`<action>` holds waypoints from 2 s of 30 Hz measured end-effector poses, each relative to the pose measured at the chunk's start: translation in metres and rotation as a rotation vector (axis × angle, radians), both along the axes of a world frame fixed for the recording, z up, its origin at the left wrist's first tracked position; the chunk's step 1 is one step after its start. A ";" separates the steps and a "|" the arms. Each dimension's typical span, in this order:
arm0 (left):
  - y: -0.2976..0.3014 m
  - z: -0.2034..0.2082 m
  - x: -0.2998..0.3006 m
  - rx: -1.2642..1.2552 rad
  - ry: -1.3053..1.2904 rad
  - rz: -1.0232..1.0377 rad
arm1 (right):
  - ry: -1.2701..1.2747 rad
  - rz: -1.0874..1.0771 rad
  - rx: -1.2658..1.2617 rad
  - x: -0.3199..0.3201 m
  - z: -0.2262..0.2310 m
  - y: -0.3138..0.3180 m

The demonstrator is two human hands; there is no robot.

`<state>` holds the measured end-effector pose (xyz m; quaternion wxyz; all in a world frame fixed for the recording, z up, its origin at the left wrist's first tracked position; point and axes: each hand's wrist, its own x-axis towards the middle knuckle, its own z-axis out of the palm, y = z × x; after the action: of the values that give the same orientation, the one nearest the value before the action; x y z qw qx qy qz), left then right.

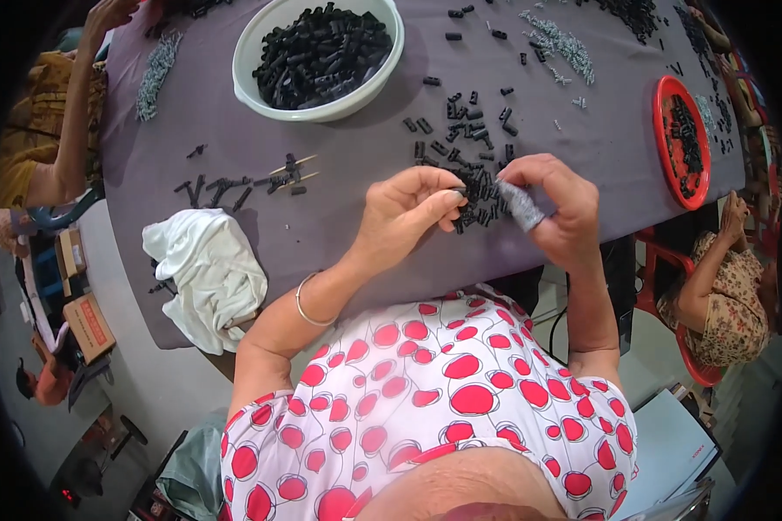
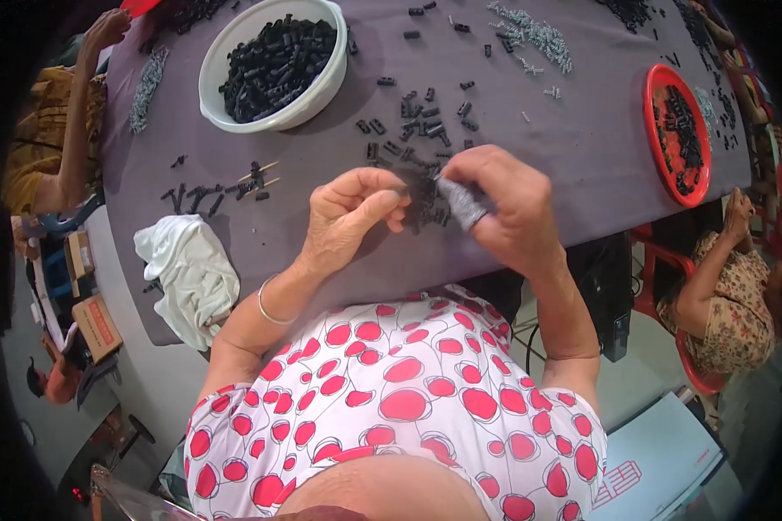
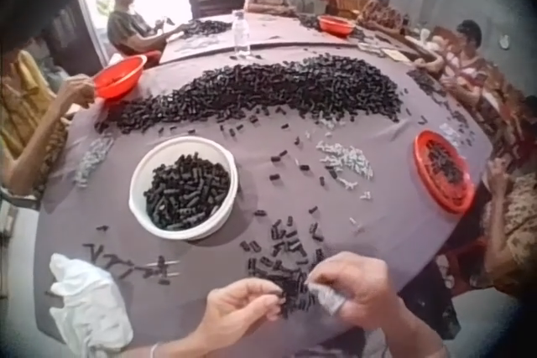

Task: Manually assembling small black plastic components by pressing them together at a workshop table.

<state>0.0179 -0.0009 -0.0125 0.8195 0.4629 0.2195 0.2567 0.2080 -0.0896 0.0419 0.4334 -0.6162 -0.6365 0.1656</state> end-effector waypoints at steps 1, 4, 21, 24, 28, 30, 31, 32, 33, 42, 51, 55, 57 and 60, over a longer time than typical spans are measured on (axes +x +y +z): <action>-0.001 0.002 0.001 -0.006 -0.002 0.001 | -0.011 0.048 0.039 -0.005 0.000 0.000; -0.004 0.005 0.003 0.004 0.009 -0.005 | -0.090 0.073 0.014 -0.016 0.008 -0.002; -0.001 -0.001 0.005 -0.101 -0.027 -0.086 | -0.176 0.043 -0.035 -0.023 0.014 -0.009; 0.004 0.002 0.000 -0.374 -0.081 -0.290 | -0.136 -0.071 -0.026 -0.009 0.014 -0.011; 0.002 0.000 -0.004 -0.351 -0.105 -0.461 | -0.138 -0.216 -0.144 0.014 0.004 -0.012; 0.002 0.001 -0.002 -0.352 -0.095 -0.469 | -0.117 -0.223 -0.168 0.018 -0.004 -0.010; 0.002 0.001 -0.001 -0.352 -0.080 -0.465 | -0.089 -0.219 -0.191 0.019 -0.007 -0.007; 0.003 0.002 -0.001 -0.354 -0.080 -0.469 | -0.089 -0.223 -0.193 0.020 -0.009 -0.004; 0.005 0.004 -0.001 -0.345 -0.066 -0.472 | -0.172 -0.231 -0.188 0.021 -0.012 0.000; 0.008 0.007 -0.002 -0.339 0.000 -0.549 | -0.431 -0.205 -0.136 0.010 -0.022 0.024; 0.009 0.006 -0.002 -0.355 -0.026 -0.521 | -0.571 -0.235 -0.320 0.005 -0.030 0.046; 0.007 0.001 -0.003 -0.441 -0.073 -0.474 | -0.508 -0.189 -0.208 0.006 -0.032 0.042; 0.007 0.001 -0.004 -0.429 -0.078 -0.454 | -0.343 -0.192 -0.117 0.005 -0.031 0.039; 0.007 -0.004 -0.004 -0.497 -0.146 -0.371 | -0.180 -0.182 -0.071 -0.002 -0.028 0.043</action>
<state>0.0139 0.0057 -0.0162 0.9540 0.2609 0.1280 0.0739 0.2057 -0.0466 0.0143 0.3656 -0.6987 -0.6080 0.0919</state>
